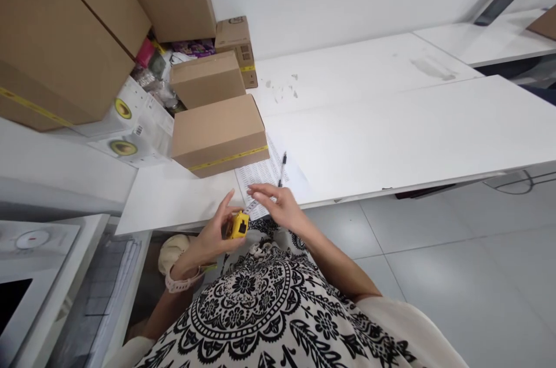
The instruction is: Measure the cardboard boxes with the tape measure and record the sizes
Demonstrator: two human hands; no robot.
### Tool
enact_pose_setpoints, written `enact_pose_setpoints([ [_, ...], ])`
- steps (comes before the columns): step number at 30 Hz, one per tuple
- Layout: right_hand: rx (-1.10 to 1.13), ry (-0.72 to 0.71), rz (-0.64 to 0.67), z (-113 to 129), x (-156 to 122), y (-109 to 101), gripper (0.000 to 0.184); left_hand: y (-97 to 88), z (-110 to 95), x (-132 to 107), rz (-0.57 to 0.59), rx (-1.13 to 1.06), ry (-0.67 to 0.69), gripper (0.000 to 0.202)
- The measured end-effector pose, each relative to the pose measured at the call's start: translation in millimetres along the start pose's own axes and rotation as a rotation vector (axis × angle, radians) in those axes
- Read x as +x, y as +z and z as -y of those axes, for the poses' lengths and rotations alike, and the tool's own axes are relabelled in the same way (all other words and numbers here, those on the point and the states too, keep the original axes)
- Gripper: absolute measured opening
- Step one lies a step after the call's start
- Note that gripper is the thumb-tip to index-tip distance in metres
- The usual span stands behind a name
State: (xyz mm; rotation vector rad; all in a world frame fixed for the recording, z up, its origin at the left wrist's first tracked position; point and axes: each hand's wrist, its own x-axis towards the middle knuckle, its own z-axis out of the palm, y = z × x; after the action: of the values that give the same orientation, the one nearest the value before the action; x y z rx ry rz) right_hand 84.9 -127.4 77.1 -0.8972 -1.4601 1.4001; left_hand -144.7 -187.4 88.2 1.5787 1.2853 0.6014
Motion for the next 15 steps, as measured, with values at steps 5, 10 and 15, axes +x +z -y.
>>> enact_pose_setpoints([
  [5, -0.115, -0.043, 0.073, -16, 1, 27, 0.036, 4.2, -1, 15, -0.116, 0.108, 0.106, 0.114],
  [10, -0.518, 0.05, -0.271, -31, 28, -9, 0.03, -23.1, 15, 25, -0.421, 0.413, -0.008, 0.104],
  [15, -1.022, 0.356, -0.318, -47, 61, -38, 0.034, -54.9, 40, 43, -0.586, 0.807, -0.151, 0.084],
])
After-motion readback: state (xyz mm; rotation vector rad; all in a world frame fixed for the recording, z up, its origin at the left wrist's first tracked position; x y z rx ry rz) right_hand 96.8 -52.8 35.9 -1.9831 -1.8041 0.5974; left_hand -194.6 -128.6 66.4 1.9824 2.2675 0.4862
